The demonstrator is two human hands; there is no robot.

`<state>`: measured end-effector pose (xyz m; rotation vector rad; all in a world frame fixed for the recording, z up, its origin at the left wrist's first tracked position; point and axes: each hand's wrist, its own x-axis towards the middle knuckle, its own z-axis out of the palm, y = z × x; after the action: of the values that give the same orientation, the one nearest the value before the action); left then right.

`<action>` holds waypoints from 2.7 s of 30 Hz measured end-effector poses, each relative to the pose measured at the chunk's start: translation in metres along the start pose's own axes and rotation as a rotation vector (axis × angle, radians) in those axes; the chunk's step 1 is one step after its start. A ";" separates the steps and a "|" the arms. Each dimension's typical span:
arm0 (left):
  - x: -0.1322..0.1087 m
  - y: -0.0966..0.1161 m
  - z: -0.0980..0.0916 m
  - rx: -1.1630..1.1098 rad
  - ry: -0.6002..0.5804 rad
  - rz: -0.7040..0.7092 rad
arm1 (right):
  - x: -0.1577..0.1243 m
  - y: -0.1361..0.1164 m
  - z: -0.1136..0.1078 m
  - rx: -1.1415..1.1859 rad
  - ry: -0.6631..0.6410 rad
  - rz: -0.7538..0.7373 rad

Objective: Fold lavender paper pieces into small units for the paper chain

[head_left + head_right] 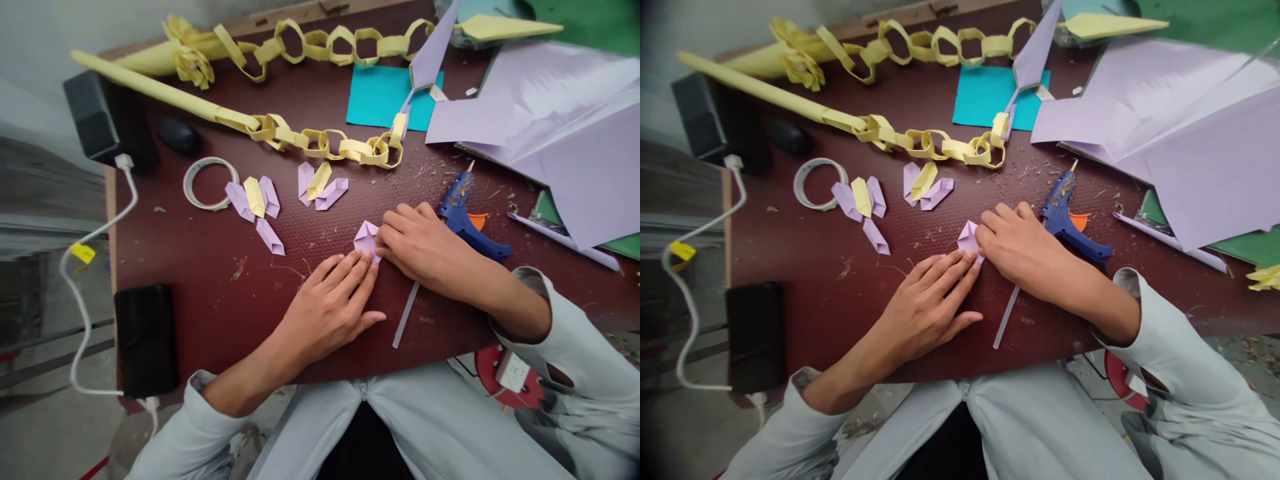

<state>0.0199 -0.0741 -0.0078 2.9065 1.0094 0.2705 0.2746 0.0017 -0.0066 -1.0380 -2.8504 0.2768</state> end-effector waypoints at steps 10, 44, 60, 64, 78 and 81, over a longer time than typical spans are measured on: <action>0.004 0.005 0.000 -0.008 -0.045 -0.065 | 0.000 -0.007 -0.008 -0.051 0.018 0.122; 0.004 -0.020 -0.002 -0.042 0.123 -0.132 | 0.005 0.008 -0.019 0.133 -0.011 0.108; 0.037 -0.036 0.008 -0.291 0.157 -0.340 | 0.003 0.003 -0.022 0.262 0.021 0.210; 0.038 -0.038 0.009 -0.440 0.185 -0.409 | 0.001 0.007 -0.020 0.279 0.022 0.201; 0.039 -0.033 0.013 -0.345 0.183 -0.356 | 0.002 0.011 -0.017 0.225 0.038 0.120; 0.035 -0.031 0.013 -0.192 0.174 -0.246 | 0.001 0.011 -0.014 0.220 0.048 0.109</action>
<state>0.0301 -0.0280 -0.0193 2.5912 1.2738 0.5784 0.2832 0.0128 0.0048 -1.1379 -2.6506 0.5520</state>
